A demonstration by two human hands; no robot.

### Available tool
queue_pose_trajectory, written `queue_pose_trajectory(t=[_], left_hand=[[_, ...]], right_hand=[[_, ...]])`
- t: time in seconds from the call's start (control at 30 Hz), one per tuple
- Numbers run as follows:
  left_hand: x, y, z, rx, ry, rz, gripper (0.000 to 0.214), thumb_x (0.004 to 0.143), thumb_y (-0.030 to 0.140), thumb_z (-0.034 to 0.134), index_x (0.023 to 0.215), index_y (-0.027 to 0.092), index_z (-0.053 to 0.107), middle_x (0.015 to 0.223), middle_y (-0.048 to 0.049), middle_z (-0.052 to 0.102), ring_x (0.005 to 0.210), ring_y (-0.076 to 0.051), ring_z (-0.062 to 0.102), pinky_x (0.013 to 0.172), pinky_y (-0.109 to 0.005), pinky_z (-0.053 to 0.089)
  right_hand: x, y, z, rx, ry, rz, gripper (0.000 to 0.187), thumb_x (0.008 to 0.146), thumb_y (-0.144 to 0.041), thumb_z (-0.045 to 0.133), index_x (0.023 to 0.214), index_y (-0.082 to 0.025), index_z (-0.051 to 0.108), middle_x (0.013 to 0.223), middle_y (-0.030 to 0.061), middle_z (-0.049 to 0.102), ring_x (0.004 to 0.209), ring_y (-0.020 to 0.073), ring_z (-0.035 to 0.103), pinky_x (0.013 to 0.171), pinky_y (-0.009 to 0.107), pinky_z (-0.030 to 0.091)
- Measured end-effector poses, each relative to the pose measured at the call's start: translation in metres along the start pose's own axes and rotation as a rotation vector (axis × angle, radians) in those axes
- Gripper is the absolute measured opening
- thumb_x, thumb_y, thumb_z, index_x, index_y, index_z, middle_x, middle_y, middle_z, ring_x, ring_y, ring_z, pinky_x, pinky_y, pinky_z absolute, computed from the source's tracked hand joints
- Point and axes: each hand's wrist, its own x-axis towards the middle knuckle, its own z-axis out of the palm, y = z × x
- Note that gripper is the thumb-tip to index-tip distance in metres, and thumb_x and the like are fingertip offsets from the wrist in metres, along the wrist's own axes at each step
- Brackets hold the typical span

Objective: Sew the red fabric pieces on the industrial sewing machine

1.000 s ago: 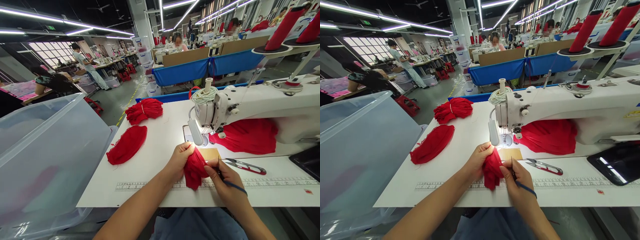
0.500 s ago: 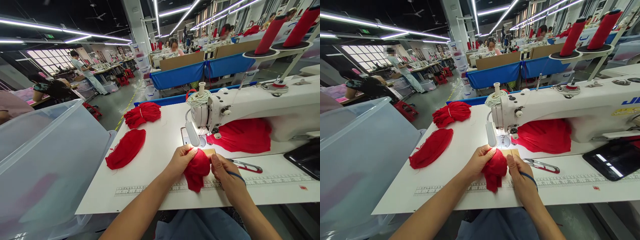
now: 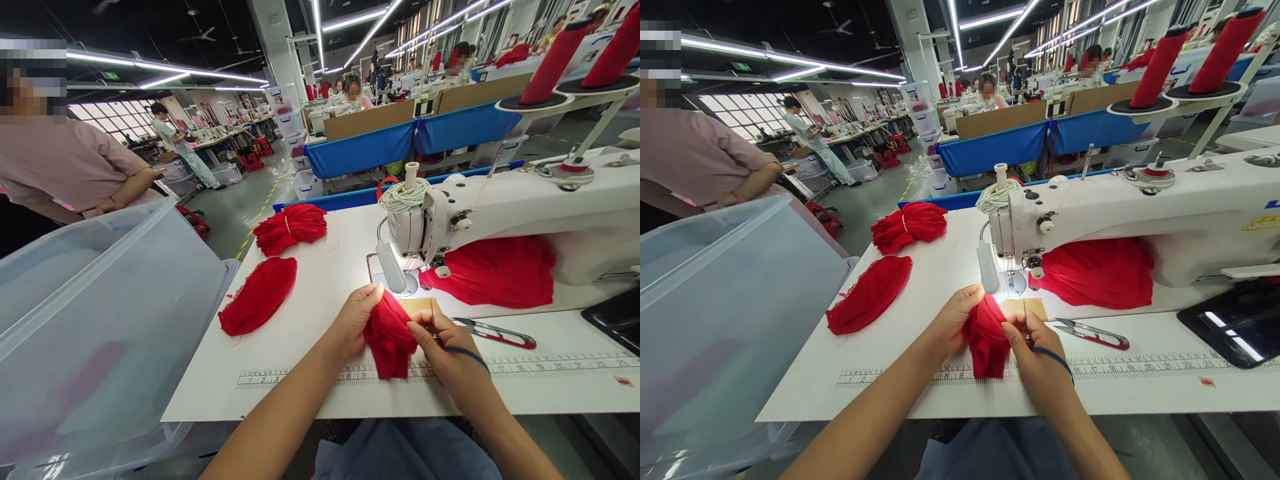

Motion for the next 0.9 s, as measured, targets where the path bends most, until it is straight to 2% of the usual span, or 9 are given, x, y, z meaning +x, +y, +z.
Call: queue_pose_trajectory(t=[0.13,0.23,0.3,0.4,0.53,0.63,0.7,0.8,0.9], left_hand=[[-0.004,0.003,0.001,0.162,-0.155,-0.043,0.055,0.054,0.056,0.085,0.067,0.013,0.055,0.062,0.0019,0.054,0.055,-0.007,0.045,0.053,-0.02,0.032],[-0.003,0.003,0.002,0.117,-0.117,-0.019,0.05,0.054,0.048,0.088,0.062,0.013,0.053,0.059,0.0034,0.05,0.054,-0.006,0.042,0.053,-0.02,0.031],[-0.001,0.002,0.001,0.043,-0.068,0.009,0.049,0.054,0.044,0.088,0.06,0.014,0.05,0.056,0.0049,0.048,0.053,-0.005,0.04,0.053,-0.02,0.031],[0.001,0.002,0.0,-0.004,-0.039,0.027,0.048,0.053,0.04,0.089,0.06,0.015,0.049,0.055,0.0059,0.047,0.052,-0.005,0.039,0.053,-0.019,0.032],[0.001,0.001,0.0,-0.011,-0.042,0.038,0.045,0.057,0.039,0.088,0.062,0.015,0.051,0.056,0.0059,0.048,0.052,-0.005,0.04,0.052,-0.018,0.033],[0.001,0.001,0.0,-0.011,-0.03,0.054,0.044,0.056,0.039,0.087,0.062,0.015,0.051,0.056,0.0059,0.048,0.051,-0.005,0.039,0.051,-0.018,0.032],[0.001,0.001,0.0,-0.025,0.025,0.074,0.045,0.054,0.04,0.088,0.061,0.015,0.051,0.055,0.0061,0.047,0.05,-0.005,0.038,0.051,-0.018,0.031],[0.002,0.002,0.0,-0.051,0.122,0.111,0.048,0.052,0.044,0.087,0.06,0.015,0.049,0.053,0.0074,0.043,0.049,-0.004,0.035,0.051,-0.018,0.031],[0.001,0.002,0.002,-0.035,0.1,0.112,0.048,0.054,0.045,0.086,0.061,0.016,0.049,0.053,0.0075,0.043,0.049,-0.004,0.034,0.05,-0.018,0.029]], right_hand=[[0.008,-0.007,-0.008,0.065,0.001,0.057,0.033,0.075,-0.055,0.061,0.075,-0.022,0.06,0.064,0.0005,0.057,0.056,0.0151,0.048,0.052,0.026,0.041],[0.007,-0.005,-0.009,0.16,-0.036,0.175,0.043,0.076,-0.064,0.06,0.085,-0.022,0.059,0.052,-0.0062,0.04,0.045,0.0113,0.031,0.042,0.024,0.026],[0.005,-0.002,-0.009,0.213,-0.042,0.262,0.053,0.075,-0.073,0.056,0.087,-0.021,0.057,0.049,-0.0093,0.027,0.044,0.0102,0.021,0.041,0.024,0.018],[0.003,0.002,-0.009,0.184,-0.07,0.292,0.058,0.072,-0.08,0.052,0.074,-0.022,0.052,0.048,-0.0084,0.026,0.045,0.0106,0.024,0.043,0.025,0.019],[0.003,-0.001,-0.005,0.071,-0.062,0.162,0.057,0.078,-0.076,0.049,0.058,-0.023,0.043,0.048,-0.0054,0.032,0.046,0.0114,0.029,0.044,0.026,0.025],[0.004,-0.006,0.001,-0.002,-0.01,0.044,0.048,0.078,-0.067,0.056,0.065,-0.022,0.057,0.054,-0.0012,0.049,0.05,0.0138,0.041,0.047,0.026,0.035],[0.003,-0.005,0.004,-0.05,0.002,-0.022,0.041,0.08,-0.061,0.057,0.068,-0.022,0.06,0.058,0.0008,0.057,0.052,0.0157,0.047,0.049,0.027,0.039],[0.0,-0.001,0.003,-0.139,-0.04,-0.128,0.038,0.084,-0.055,0.052,0.064,-0.023,0.054,0.054,-0.0005,0.056,0.05,0.0157,0.048,0.047,0.027,0.039],[0.0,0.0,-0.003,-0.162,-0.075,-0.149,0.038,0.086,-0.053,0.051,0.063,-0.023,0.052,0.053,-0.0018,0.054,0.048,0.0147,0.047,0.047,0.026,0.038]])
